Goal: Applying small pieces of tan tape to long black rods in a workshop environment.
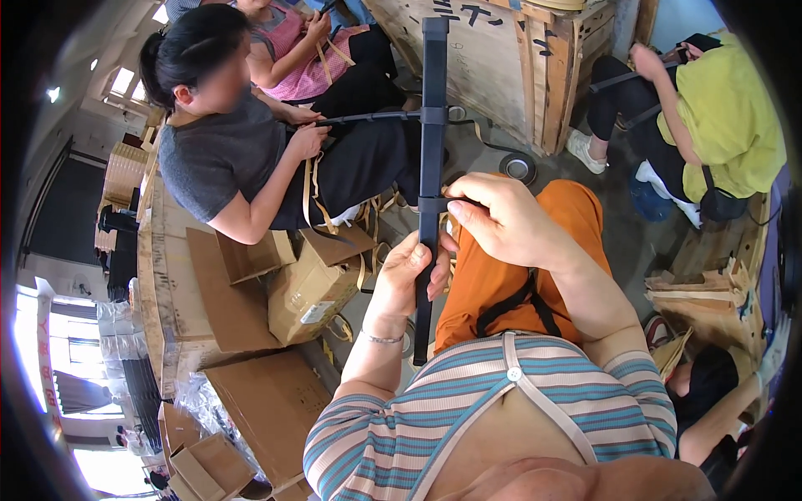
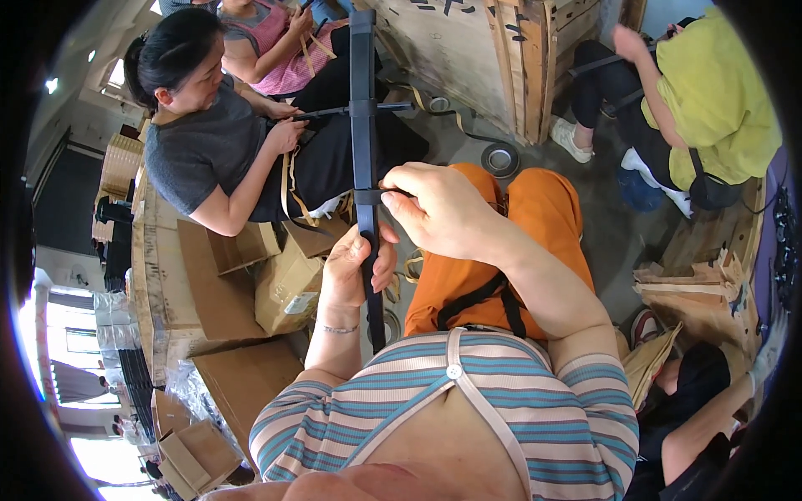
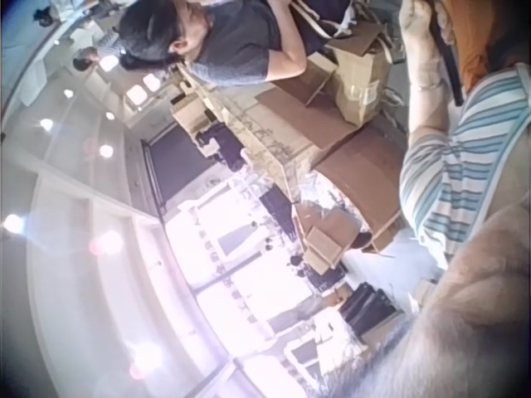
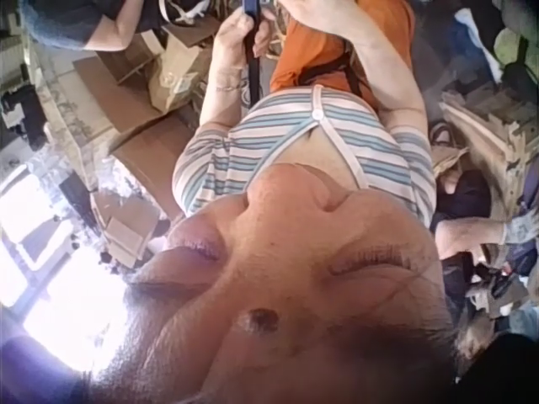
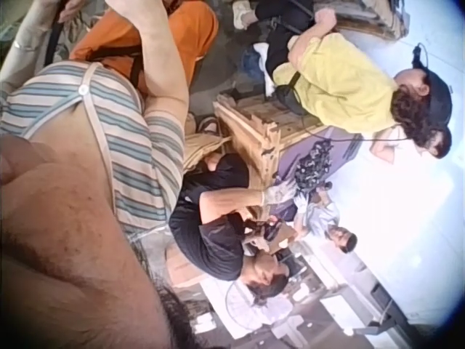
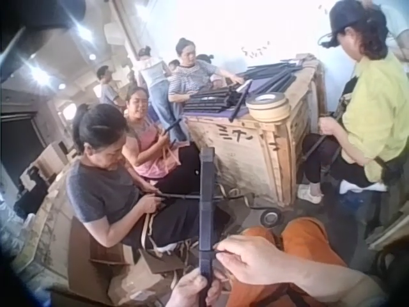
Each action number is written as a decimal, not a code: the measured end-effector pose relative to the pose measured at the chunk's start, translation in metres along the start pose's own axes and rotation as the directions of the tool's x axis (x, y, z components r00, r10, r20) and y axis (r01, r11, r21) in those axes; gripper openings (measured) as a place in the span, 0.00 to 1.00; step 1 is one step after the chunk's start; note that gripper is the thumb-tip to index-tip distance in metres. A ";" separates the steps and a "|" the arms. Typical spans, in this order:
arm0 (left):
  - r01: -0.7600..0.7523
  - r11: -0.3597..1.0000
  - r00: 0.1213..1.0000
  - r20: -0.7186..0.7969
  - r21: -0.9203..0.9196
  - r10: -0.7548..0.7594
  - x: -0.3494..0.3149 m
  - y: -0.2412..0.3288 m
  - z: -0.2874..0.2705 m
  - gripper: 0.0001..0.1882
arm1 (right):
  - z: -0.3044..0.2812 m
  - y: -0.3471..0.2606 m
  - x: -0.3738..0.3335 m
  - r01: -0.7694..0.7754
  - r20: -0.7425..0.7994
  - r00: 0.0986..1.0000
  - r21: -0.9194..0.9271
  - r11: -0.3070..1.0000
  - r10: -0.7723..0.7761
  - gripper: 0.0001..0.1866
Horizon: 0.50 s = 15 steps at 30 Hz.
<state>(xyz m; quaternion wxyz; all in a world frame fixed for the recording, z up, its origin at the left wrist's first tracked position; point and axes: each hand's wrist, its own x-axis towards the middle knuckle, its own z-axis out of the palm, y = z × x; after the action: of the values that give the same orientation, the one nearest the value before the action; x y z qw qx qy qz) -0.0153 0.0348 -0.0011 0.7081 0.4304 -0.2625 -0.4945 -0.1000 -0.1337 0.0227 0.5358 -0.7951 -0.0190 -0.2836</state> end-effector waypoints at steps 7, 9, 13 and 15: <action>-0.014 0.997 0.996 0.087 -0.074 0.020 -0.001 -0.004 -0.003 0.26 | 0.011 0.003 -0.002 -0.102 -0.002 0.995 0.074 0.992 0.102 0.07; -0.007 0.994 0.996 0.087 -0.108 0.016 0.000 -0.006 -0.002 0.25 | 0.015 0.009 -0.003 -0.147 0.034 0.989 0.152 0.977 0.144 0.07; 0.065 0.977 0.985 0.169 -0.205 -0.030 0.002 -0.009 -0.007 0.25 | 0.021 0.013 -0.003 -0.175 0.018 0.984 0.283 0.943 0.177 0.06; 0.109 0.956 0.978 0.204 -0.273 -0.053 0.003 -0.010 -0.011 0.24 | 0.020 0.009 -0.002 -0.160 -0.014 0.986 0.235 0.959 0.168 0.06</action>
<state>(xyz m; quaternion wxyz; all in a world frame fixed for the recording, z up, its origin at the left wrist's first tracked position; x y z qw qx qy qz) -0.0098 0.0349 -0.0151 0.7123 0.2850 -0.2390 -0.5953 -0.0896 -0.1196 0.0090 0.6475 -0.7205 0.0228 -0.2473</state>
